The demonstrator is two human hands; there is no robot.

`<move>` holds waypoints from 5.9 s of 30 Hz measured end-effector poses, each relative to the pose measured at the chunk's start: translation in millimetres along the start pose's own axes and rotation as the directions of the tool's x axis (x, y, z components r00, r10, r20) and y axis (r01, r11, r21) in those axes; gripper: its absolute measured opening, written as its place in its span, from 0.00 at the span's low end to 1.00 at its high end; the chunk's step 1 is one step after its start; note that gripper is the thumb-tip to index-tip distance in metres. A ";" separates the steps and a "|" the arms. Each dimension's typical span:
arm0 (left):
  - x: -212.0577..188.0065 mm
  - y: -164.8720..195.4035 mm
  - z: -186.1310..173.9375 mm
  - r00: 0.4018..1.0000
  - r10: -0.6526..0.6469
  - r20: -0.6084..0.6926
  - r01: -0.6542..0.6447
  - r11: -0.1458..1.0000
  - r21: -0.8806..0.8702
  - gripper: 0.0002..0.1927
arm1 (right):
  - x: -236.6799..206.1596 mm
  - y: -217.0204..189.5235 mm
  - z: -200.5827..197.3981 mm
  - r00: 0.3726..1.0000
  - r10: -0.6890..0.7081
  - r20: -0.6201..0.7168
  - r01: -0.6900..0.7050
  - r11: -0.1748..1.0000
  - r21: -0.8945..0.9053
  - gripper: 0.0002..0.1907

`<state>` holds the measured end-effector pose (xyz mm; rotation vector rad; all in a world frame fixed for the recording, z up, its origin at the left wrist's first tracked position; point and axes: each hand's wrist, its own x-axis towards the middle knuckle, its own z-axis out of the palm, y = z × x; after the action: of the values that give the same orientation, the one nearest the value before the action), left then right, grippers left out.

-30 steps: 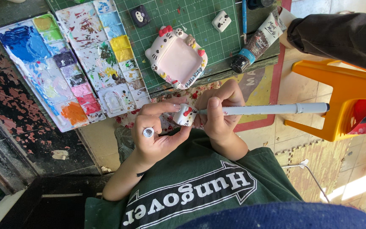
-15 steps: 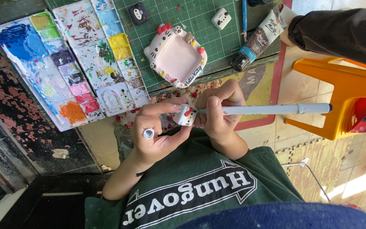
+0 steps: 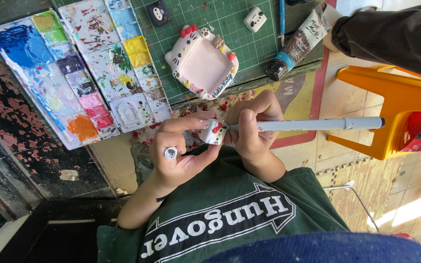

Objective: The person paints small ceramic figurines and a Hello Kitty-shaped trinket dish at a work table. They use a fine brush to apply paint to a small dark figurine, draw details on white square tiles with a marker, open a tube of acrylic paint, and paint the rim of the trinket dish with a brush.

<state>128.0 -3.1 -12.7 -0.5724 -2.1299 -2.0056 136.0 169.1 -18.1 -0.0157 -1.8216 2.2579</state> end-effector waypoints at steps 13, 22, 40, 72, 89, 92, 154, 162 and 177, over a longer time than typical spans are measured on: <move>1.9 -2.5 -0.2 1.000 0.003 0.011 -0.003 0.999 -0.043 0.29 | 6.3 -1.9 6.9 1.000 -0.021 -0.011 0.022 0.999 0.045 0.10; 0.3 -3.2 0.1 1.000 -0.001 0.011 0.002 0.999 -0.051 0.29 | 5.3 -2.6 4.5 1.000 -0.016 0.002 0.016 1.000 -0.010 0.10; 2.6 -3.1 0.5 1.000 0.028 -0.005 -0.028 0.999 -0.030 0.29 | 5.8 -7.2 7.7 1.000 -0.004 0.002 0.004 0.997 0.074 0.10; -8.5 -9.2 6.6 1.000 0.026 -0.016 -0.028 0.995 -0.100 0.30 | 4.3 -4.1 8.8 0.998 0.007 -0.054 0.001 0.990 0.143 0.11; -19.4 -24.5 -12.3 0.953 -0.297 0.049 0.253 0.700 -0.668 0.14 | 11.2 5.8 15.7 0.998 -0.030 -0.052 0.035 0.993 0.112 0.11; -19.5 -25.0 -14.2 0.955 -0.293 0.051 0.247 0.684 -0.687 0.13 | 10.4 7.7 16.8 0.998 -0.028 -0.047 0.033 0.993 0.111 0.11; -26.0 -3.6 -13.6 0.994 -0.096 0.046 0.107 0.923 -0.369 0.22 | -9.1 -4.6 21.6 0.989 -0.033 0.144 0.003 0.980 0.200 0.17; -23.7 -3.6 -13.4 0.996 -0.074 0.049 0.086 0.942 -0.324 0.22 | -8.8 -5.0 19.8 0.989 -0.042 0.143 0.015 0.983 0.181 0.17; -27.8 -4.8 -9.8 0.994 -0.094 0.048 0.105 0.922 -0.374 0.22 | -10.9 -3.8 19.3 0.991 -0.040 0.129 0.016 0.984 0.180 0.17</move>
<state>150.2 -17.4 -26.6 -0.5562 -1.8266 -2.5013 144.2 149.2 -11.7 0.1944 -1.6605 2.4458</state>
